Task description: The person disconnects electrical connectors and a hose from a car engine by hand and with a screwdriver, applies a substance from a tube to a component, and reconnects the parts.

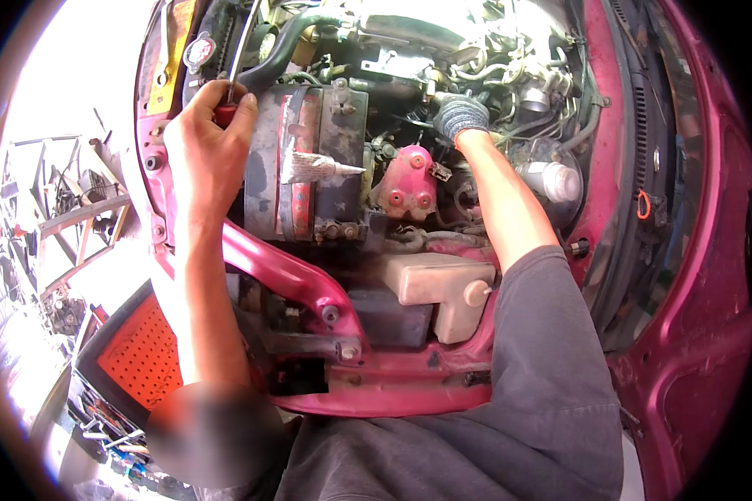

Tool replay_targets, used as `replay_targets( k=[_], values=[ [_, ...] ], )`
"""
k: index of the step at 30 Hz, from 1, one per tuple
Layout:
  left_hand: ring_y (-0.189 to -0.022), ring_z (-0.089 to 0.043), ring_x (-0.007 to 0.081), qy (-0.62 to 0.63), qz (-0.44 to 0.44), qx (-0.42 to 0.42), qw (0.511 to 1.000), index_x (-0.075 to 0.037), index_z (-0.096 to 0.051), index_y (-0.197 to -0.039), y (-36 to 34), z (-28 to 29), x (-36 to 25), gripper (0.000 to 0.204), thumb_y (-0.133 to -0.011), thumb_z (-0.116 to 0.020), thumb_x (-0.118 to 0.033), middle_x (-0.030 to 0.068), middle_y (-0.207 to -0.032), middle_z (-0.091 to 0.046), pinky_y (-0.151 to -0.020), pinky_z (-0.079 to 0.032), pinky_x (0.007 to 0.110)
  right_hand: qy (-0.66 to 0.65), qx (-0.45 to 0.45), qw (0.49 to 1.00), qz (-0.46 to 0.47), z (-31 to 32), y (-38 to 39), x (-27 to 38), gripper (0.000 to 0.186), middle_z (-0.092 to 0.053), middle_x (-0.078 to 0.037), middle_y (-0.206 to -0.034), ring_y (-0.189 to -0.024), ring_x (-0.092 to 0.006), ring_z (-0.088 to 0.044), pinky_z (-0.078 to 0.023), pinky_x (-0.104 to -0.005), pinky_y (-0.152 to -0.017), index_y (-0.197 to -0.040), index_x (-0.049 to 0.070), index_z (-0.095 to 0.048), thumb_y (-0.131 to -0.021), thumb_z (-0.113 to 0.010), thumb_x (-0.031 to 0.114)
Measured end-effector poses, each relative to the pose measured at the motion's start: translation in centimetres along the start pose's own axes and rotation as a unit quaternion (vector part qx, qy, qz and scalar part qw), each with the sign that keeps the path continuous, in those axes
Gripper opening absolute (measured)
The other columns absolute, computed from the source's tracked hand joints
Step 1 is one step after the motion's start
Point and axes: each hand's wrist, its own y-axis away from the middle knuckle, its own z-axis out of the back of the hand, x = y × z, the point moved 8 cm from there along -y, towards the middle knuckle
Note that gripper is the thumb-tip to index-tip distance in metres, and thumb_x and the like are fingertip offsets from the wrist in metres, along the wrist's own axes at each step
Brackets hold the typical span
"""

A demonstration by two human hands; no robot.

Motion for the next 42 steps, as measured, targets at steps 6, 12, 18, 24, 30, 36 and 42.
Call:
replay_targets(
  k=[6,12,18,24,30,36,42],
  values=[
    [-0.066,-0.061,0.0152,-0.009,-0.021,-0.004,1.0,0.0,-0.067,-0.094,-0.3,-0.3,-0.3,0.017,-0.085,-0.065,-0.015,0.012,-0.075,-0.067,-0.066,-0.049,0.029,0.072,0.065,0.991,0.088,-2.3,-3.5,0.1,0.031,-0.067,-0.017,-0.109,-0.102,-0.0332,-0.065,-0.052,-0.0437,-0.087,-0.109,0.012,-0.069,-0.08,-0.057,0.014],
    [-0.066,-0.065,0.0238,0.012,-0.05,-0.026,0.998,0.001,-0.065,-0.09,-0.4,0.2,-0.1,0.017,-0.083,-0.066,-0.015,0.016,-0.074,-0.066,-0.067,-0.051,0.032,0.07,-0.094,0.99,0.079,-1.3,-1.7,-0.2,0.022,-0.069,-0.019,-0.093,-0.09,-0.0359,-0.068,-0.053,-0.0487,-0.078,-0.092,0.012,-0.071,-0.086,-0.051,0.019],
    [-0.061,-0.063,0.0265,0.006,-0.036,-0.025,0.999,0.0,-0.064,-0.087,-0.4,0.1,0.1,0.017,-0.083,-0.065,-0.016,0.0159,-0.069,-0.063,-0.062,-0.049,0.034,0.047,-0.109,0.993,0.026,-1.7,-1.7,-0.3,0.02,-0.069,-0.018,-0.084,-0.084,-0.0377,-0.067,-0.051,-0.0511,-0.079,-0.093,0.015,-0.069,-0.086,-0.054,0.027],
    [-0.062,-0.064,0.0282,-0.001,-0.026,-0.023,0.999,0.0,-0.064,-0.087,-0.5,0.1,0.2,0.017,-0.082,-0.065,-0.016,0.0163,-0.07,-0.064,-0.062,-0.049,0.035,0.107,-0.096,0.986,0.09,-2.5,-1.7,0.0,0.018,-0.07,-0.016,-0.088,-0.087,-0.0375,-0.067,-0.044,-0.055,-0.097,-0.094,0.016,-0.07,-0.084,-0.056,0.024],
    [-0.064,-0.065,0.0288,-0.009,-0.038,-0.019,0.999,0.0,-0.065,-0.088,-0.3,-0.1,0.0,0.017,-0.082,-0.066,-0.017,0.017,-0.072,-0.065,-0.064,-0.05,0.035,0.036,0.046,0.997,0.047,-1.5,-2.8,0.4,0.036,-0.068,-0.018,-0.106,-0.103,-0.0341,-0.065,-0.05,-0.0449,-0.091,-0.108,0.01,-0.069,-0.085,-0.057,0.034],
    [-0.066,-0.066,0.0288,-0.002,-0.042,-0.019,0.999,0.0,-0.064,-0.087,-0.4,0.0,-0.3,0.017,-0.082,-0.065,-0.016,0.0178,-0.074,-0.065,-0.065,-0.051,0.035,-0.05,0.078,0.996,0.006,-2.2,-2.1,-0.3,0.042,-0.065,-0.013,-0.118,-0.111,-0.0307,-0.061,-0.048,-0.0418,-0.094,-0.115,0.016,-0.067,-0.079,-0.064,0.037],
    [-0.067,-0.066,0.027,0.001,-0.036,-0.012,0.999,0.001,-0.065,-0.088,-0.4,0.1,-0.2,0.017,-0.082,-0.066,-0.015,0.0171,-0.075,-0.066,-0.066,-0.051,0.034,-0.419,-0.142,0.895,-0.058,-6.7,-1.4,-3.6,0.033,-0.071,-0.009,-0.097,-0.088,-0.022,-0.066,-0.052,-0.035,-0.081,-0.111,0.008,-0.068,-0.08,-0.06,0.014]
  ],
)
